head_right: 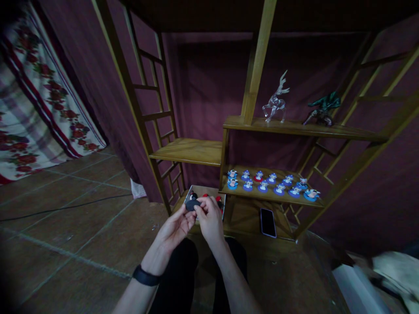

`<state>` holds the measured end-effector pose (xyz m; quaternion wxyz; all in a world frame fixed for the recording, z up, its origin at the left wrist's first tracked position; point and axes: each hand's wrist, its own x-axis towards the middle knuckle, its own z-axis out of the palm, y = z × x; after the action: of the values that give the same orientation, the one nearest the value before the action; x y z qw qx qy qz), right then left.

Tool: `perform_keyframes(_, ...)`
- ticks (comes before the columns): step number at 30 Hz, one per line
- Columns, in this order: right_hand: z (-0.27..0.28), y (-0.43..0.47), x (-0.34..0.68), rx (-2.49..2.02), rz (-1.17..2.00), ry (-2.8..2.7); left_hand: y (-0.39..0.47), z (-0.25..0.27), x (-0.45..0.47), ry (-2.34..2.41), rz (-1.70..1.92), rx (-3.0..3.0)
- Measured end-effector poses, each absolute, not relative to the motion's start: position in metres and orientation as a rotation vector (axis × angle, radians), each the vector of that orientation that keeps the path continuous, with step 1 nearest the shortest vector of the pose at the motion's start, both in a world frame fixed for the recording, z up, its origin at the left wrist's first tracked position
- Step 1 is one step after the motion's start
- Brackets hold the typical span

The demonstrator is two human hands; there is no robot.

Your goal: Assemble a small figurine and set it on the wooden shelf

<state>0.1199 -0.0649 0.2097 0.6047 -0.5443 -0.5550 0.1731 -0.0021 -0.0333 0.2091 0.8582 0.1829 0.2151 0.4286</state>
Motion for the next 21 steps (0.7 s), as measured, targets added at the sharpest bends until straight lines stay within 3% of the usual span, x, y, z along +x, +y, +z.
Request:
perform_keyframes(13, 0.208, -0.068, 0.129, -1.217, 0.449, -1.273, -0.039, 0.214, 0.006, 0.547, 1.056, 0.543)
perform_keyframes(21, 0.205, -0.064, 0.126, -1.009, 0.886, -1.072, -0.044, 0.226, 0.013, 0.669, 1.311, 0.888)
